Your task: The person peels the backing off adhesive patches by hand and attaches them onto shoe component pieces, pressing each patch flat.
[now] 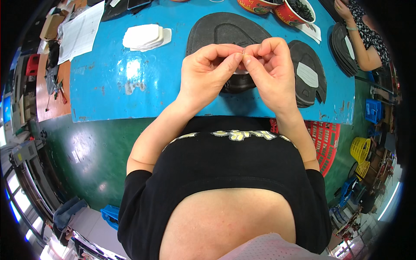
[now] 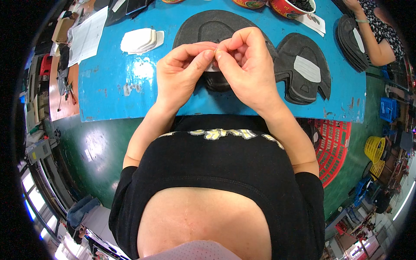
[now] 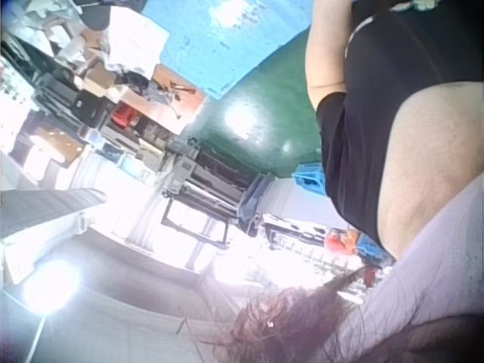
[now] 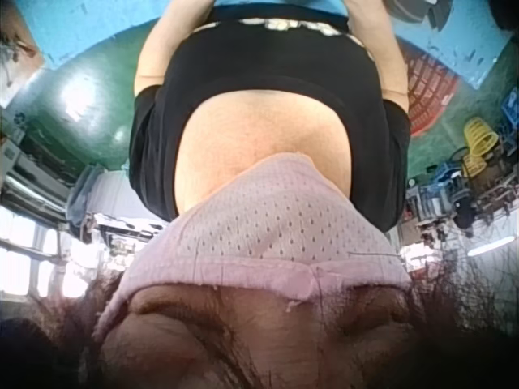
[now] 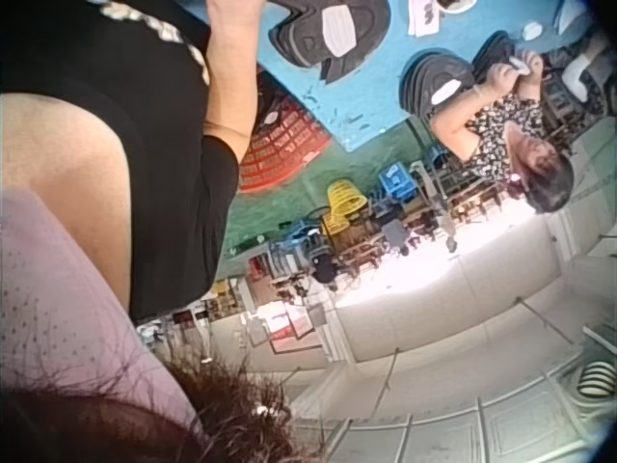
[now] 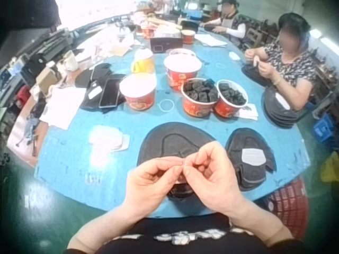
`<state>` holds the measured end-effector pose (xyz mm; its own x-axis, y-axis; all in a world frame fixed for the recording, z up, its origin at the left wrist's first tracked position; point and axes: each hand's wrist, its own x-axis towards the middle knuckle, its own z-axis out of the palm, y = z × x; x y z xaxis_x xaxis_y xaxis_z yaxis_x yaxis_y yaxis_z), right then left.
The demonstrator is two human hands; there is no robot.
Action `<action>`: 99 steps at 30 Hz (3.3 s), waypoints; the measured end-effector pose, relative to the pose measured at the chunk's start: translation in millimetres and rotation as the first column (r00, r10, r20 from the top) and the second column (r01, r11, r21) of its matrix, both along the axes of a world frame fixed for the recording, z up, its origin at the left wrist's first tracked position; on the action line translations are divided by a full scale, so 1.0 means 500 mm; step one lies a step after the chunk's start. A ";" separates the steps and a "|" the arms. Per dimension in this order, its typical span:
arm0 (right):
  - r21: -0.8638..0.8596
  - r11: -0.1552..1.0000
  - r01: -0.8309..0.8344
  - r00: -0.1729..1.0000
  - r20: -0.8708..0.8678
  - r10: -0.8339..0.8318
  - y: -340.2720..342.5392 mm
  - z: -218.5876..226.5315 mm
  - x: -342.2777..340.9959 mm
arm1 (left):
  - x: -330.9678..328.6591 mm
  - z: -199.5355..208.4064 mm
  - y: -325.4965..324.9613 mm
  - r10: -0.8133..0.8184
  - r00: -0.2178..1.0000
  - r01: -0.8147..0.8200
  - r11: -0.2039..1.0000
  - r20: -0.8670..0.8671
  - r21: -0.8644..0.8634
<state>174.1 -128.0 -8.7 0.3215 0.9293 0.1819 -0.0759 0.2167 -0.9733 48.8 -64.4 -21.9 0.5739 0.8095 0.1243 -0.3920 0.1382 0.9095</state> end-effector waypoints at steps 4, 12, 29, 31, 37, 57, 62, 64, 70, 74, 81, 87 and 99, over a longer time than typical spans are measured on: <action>-0.005 1.000 -0.006 1.000 -0.004 0.006 0.000 -0.001 -0.003 | -0.004 0.007 0.003 0.002 0.998 -0.003 1.000 -0.063 -0.016; 0.009 1.000 -0.013 0.998 -0.064 0.013 -0.001 0.006 -0.006 | -0.005 0.003 0.005 -0.009 0.997 0.005 0.999 -0.074 -0.043; 0.004 1.000 -0.002 0.995 -0.096 0.003 -0.002 -0.003 -0.004 | -0.003 0.002 0.005 0.023 0.993 -0.037 0.992 -0.113 -0.117; 0.001 0.999 0.039 0.995 -0.092 -0.038 -0.004 -0.001 -0.005 | -0.004 0.005 0.006 0.031 0.995 -0.045 0.988 -0.094 -0.151; 0.007 1.000 -0.014 0.996 -0.091 0.015 -0.006 -0.003 0.001 | -0.014 0.020 0.005 -0.016 0.981 0.019 1.000 -0.193 0.012; -0.218 0.976 -0.024 0.998 -0.053 0.012 -0.015 0.028 0.006 | -0.007 -0.012 -0.005 0.033 0.998 -0.026 0.992 -0.058 0.120; -0.202 0.974 -0.104 0.984 -0.162 0.072 -0.035 0.021 0.061 | -0.030 -0.011 0.004 -0.008 0.996 0.014 0.998 -0.090 0.063; -0.209 0.960 -0.189 0.945 -0.306 0.119 -0.064 0.014 0.135 | -0.057 -0.017 0.033 0.058 0.996 -0.056 0.998 -0.067 0.032; -0.169 0.962 -0.214 0.898 -0.421 0.126 -0.086 0.038 0.196 | -0.104 0.016 0.084 0.102 0.994 -0.099 0.991 0.027 -0.090; -0.031 0.931 -0.365 0.826 -0.472 0.308 -0.077 0.016 0.227 | -0.094 0.001 0.077 -0.041 0.996 0.042 0.999 0.076 -0.013; -0.012 0.886 -0.463 0.854 -0.272 0.443 -0.027 0.057 0.188 | -0.042 0.068 0.015 -0.318 0.928 0.335 0.940 -0.195 0.063; -0.210 0.764 -0.610 0.788 -0.055 0.613 0.000 0.095 0.166 | -0.013 0.144 0.042 0.216 0.923 0.156 0.548 -0.320 0.822; 0.342 0.931 0.127 0.514 0.780 -0.357 -0.038 0.094 0.081 | -0.010 0.045 0.025 -0.226 0.957 0.236 0.971 -0.184 0.035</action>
<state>214.8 -147.3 38.4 0.1292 0.7368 0.6637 0.8142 0.3032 -0.4951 43.8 -52.0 0.4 0.7615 0.6465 0.0453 -0.1872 0.1526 0.9704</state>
